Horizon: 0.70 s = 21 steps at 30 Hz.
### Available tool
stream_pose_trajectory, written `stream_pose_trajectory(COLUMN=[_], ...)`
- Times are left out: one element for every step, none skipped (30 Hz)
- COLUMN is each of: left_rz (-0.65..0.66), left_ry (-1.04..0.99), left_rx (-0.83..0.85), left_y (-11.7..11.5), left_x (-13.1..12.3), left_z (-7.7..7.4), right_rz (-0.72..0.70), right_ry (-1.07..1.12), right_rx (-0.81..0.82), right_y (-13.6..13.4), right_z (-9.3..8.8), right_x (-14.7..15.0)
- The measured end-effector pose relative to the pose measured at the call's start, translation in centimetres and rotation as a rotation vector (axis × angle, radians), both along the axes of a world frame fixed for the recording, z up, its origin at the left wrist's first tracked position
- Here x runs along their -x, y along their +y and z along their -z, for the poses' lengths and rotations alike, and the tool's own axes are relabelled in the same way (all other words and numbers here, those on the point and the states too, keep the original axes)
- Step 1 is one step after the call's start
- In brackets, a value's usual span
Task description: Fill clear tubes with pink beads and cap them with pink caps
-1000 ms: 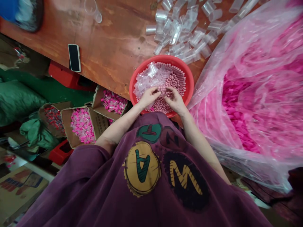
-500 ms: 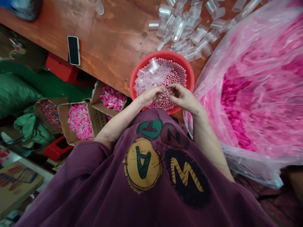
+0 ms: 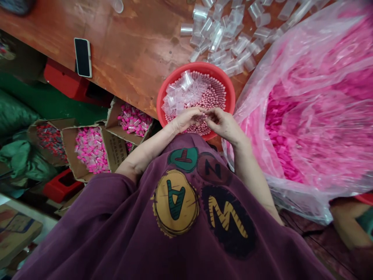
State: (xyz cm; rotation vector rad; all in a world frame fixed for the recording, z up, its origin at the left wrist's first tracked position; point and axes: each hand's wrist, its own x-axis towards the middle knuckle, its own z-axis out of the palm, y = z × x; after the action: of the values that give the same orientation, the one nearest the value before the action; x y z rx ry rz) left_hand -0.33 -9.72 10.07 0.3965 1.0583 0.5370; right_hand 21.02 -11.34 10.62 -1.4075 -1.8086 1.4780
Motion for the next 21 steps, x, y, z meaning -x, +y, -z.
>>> stream_pose_trajectory(left_rz=[0.004, 0.011, 0.019, 0.033, 0.048, 0.063, 0.077, 0.093, 0.113, 0.138, 0.165, 0.195, 0.226, 0.252, 0.274, 0.292, 0.305, 0.316, 0.327, 0.339, 0.353], left_ry=[0.023, 0.048, 0.074, 0.102, 0.128, 0.151, 0.168, 0.184, 0.2, 0.221, 0.249, 0.282, 0.318, 0.354, 0.388, 0.418, 0.441, 0.453, 0.453, 0.44, 0.42], left_rx=[-0.009, -0.018, -0.026, -0.032, -0.038, -0.047, -0.06, -0.078, -0.101, -0.13, -0.164, -0.201, -0.241, -0.284, -0.327, -0.363, -0.391, -0.407, -0.412, -0.407, -0.392], left_y=[-0.1, -0.2, -0.2, -0.2, -0.1, 0.0, 0.1, 0.2, 0.3, 0.4, 0.6, 0.7, 0.8, 0.9, 1.0, 1.1, 1.1, 1.0, 0.9, 0.8, 0.7], left_x=[-0.1, -0.1, -0.1, -0.1, -0.1, 0.0, 0.1, 0.3, 0.5, 0.7, 1.0, 1.2, 1.4, 1.5, 1.7, 1.9, 2.0, 2.2, 2.3, 2.4, 2.5], left_z=[0.1, 0.2, 0.4, 0.5, 0.7, 0.8, 0.9, 1.0, 1.1, 1.2, 1.3, 1.4, 1.4, 1.5, 1.6, 1.7, 1.7, 1.7, 1.7, 1.7, 1.7], right_rz=[-0.002, 0.003, 0.015, 0.032, 0.056, 0.083, 0.113, 0.145, 0.169, 0.186, 0.189, 0.179, 0.159, 0.132, 0.104, 0.082, 0.067, 0.059, 0.054, 0.048, 0.044], right_ry=[0.009, 0.02, 0.027, 0.032, 0.032, 0.027, 0.018, 0.003, -0.013, -0.027, -0.036, -0.039, -0.041, -0.048, -0.062, -0.081, -0.096, -0.101, -0.09, -0.065, -0.035], right_rx=[0.01, 0.019, 0.023, 0.024, 0.02, 0.01, -0.003, -0.018, -0.027, -0.029, -0.029, -0.028, -0.027, -0.029, -0.031, -0.032, -0.03, -0.026, -0.02, -0.012, -0.001], right_y=[-0.1, -0.2, -0.4, -0.6, -0.9, -1.2, -1.5, -1.8, -2.2, -2.5, -2.7, -2.9, -3.0, -3.1, -3.1, -3.1, -3.2, -3.3, -3.5, -3.7, -4.1], right_z=[0.3, 0.5, 0.9, 1.2, 1.6, 2.0, 2.3, 2.7, 3.1, 3.4, 3.7, 3.9, 4.1, 4.2, 4.3, 4.4, 4.5, 4.5, 4.6, 4.6, 4.7], right_x=[0.1, 0.2, 0.4, 0.7, 0.9, 1.2, 1.6, 1.9, 2.2, 2.5, 2.7, 3.0, 3.2, 3.3, 3.5, 3.6, 3.6, 3.7, 3.7, 3.8, 3.9])
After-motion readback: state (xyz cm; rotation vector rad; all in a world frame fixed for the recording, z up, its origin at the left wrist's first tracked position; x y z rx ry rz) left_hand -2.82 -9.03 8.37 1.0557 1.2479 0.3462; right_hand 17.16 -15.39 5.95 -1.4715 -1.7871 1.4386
